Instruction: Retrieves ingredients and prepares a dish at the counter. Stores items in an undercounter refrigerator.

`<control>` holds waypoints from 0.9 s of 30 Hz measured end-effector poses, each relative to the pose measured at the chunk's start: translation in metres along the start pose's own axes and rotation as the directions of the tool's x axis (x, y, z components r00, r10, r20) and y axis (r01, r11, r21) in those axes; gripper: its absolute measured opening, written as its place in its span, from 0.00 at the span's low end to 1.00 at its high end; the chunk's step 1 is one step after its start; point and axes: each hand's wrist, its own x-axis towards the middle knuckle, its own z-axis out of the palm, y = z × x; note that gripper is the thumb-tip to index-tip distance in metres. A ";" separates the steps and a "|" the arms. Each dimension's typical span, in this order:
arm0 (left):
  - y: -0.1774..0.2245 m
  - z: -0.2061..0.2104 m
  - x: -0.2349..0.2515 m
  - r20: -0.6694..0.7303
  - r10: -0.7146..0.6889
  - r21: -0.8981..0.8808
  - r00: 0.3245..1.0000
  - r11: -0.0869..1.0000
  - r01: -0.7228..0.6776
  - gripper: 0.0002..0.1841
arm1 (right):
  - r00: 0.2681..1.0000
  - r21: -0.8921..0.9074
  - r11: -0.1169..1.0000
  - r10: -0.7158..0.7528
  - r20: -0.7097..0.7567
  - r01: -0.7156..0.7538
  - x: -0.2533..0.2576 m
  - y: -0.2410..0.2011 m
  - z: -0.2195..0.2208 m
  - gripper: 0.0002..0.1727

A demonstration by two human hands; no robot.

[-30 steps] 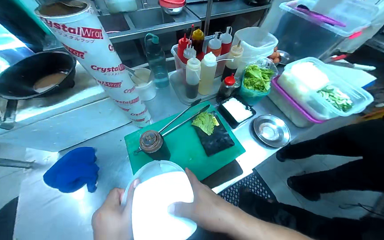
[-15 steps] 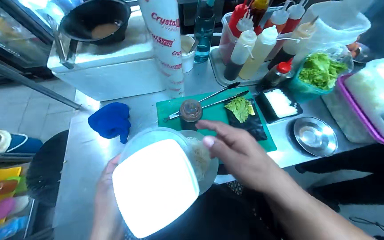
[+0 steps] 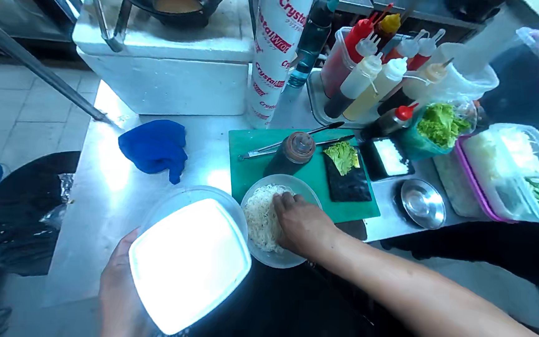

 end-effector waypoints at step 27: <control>0.007 0.023 -0.008 0.032 -0.028 -0.078 0.999 0.996 0.031 0.14 | 0.991 0.626 0.780 0.068 -0.111 0.016 -0.029 0.061 -0.045 0.08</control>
